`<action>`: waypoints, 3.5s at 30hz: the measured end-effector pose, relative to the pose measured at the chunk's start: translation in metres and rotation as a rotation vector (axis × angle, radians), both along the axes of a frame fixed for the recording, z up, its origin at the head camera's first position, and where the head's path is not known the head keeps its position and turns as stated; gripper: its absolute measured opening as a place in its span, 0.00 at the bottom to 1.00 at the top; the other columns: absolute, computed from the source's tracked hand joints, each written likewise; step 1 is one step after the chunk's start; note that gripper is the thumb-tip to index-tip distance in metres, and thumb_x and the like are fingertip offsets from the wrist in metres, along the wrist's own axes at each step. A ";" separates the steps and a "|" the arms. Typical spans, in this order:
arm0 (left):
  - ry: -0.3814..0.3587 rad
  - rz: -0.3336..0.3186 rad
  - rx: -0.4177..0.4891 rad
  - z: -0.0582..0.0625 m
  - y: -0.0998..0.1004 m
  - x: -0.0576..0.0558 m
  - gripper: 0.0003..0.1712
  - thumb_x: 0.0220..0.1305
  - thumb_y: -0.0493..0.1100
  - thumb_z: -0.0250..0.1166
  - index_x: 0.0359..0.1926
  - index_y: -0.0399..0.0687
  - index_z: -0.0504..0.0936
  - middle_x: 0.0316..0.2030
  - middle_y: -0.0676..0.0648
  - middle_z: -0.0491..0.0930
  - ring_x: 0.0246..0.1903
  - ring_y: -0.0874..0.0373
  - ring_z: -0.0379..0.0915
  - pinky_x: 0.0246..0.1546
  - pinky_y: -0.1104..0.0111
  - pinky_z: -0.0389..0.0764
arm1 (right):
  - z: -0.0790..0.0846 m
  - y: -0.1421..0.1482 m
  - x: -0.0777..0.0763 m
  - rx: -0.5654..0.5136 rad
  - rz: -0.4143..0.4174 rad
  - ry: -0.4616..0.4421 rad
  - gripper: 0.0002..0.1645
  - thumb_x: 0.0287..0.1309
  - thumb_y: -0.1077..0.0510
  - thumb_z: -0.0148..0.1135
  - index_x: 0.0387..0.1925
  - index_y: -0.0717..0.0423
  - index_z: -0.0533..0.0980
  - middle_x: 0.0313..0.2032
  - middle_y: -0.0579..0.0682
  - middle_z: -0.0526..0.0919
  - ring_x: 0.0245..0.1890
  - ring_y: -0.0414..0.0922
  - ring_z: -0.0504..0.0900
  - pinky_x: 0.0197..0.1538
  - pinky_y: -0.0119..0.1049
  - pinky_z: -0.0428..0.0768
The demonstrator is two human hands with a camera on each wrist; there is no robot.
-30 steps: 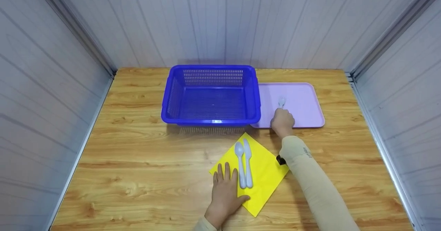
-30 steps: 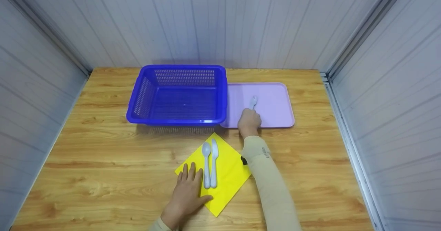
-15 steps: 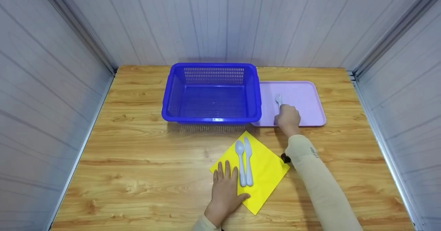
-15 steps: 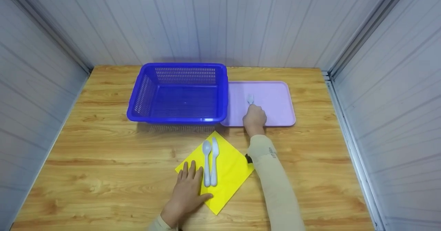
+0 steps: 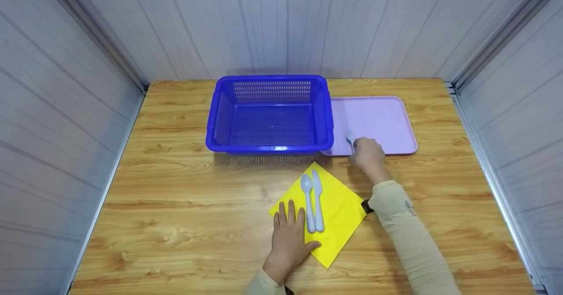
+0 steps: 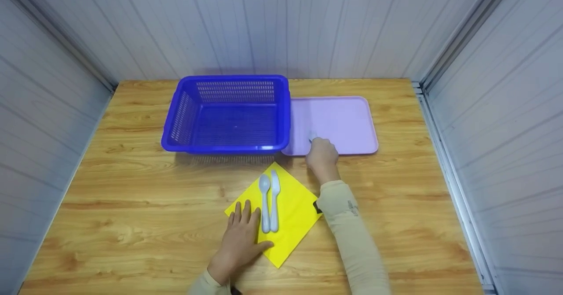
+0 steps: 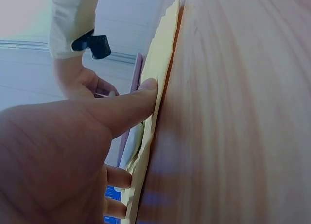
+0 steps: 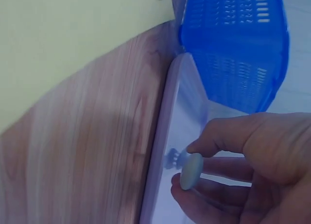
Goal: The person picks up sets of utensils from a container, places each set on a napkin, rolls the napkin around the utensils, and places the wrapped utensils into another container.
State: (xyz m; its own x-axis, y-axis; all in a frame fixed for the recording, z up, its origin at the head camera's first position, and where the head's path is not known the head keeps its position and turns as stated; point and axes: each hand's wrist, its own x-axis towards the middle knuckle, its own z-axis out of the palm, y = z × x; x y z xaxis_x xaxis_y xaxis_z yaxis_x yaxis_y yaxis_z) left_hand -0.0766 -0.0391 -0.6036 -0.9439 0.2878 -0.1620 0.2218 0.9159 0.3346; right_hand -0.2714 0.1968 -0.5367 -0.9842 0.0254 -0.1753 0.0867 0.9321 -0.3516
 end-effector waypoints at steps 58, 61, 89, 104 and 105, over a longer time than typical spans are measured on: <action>0.054 -0.011 0.023 0.000 0.001 0.001 0.45 0.47 0.71 0.69 0.51 0.40 0.71 0.69 0.26 0.51 0.67 0.24 0.42 0.62 0.37 0.55 | -0.034 -0.071 0.156 -0.222 0.054 0.085 0.20 0.45 0.68 0.69 0.43 0.68 0.78 0.28 0.54 0.81 0.24 0.45 0.76 0.26 0.38 0.78; 0.053 -0.009 0.063 -0.001 0.001 0.001 0.41 0.46 0.69 0.71 0.47 0.41 0.71 0.69 0.25 0.50 0.67 0.23 0.41 0.61 0.35 0.54 | -0.036 -0.071 0.158 -0.230 0.061 0.111 0.17 0.45 0.70 0.67 0.42 0.69 0.78 0.24 0.52 0.78 0.22 0.44 0.74 0.23 0.37 0.75; 0.044 -0.007 0.114 -0.005 0.000 0.004 0.42 0.48 0.69 0.70 0.52 0.42 0.73 0.71 0.28 0.48 0.69 0.26 0.36 0.63 0.37 0.50 | -0.032 -0.038 0.186 -0.166 0.356 0.060 0.23 0.50 0.66 0.71 0.51 0.59 0.78 0.41 0.52 0.78 0.37 0.44 0.78 0.40 0.41 0.79; 0.123 -0.029 0.125 0.002 -0.006 0.014 0.17 0.63 0.48 0.67 0.48 0.45 0.82 0.61 0.41 0.72 0.67 0.41 0.58 0.66 0.53 0.59 | -0.059 -0.013 0.221 -0.095 0.537 0.292 0.11 0.48 0.59 0.75 0.36 0.50 0.84 0.42 0.48 0.79 0.33 0.41 0.80 0.32 0.36 0.80; 0.131 -0.028 0.125 0.002 -0.006 0.014 0.16 0.63 0.48 0.67 0.48 0.45 0.82 0.60 0.41 0.73 0.67 0.41 0.59 0.66 0.54 0.60 | -0.061 -0.013 0.221 -0.095 0.539 0.318 0.09 0.49 0.60 0.75 0.35 0.50 0.84 0.42 0.48 0.80 0.33 0.42 0.81 0.32 0.36 0.80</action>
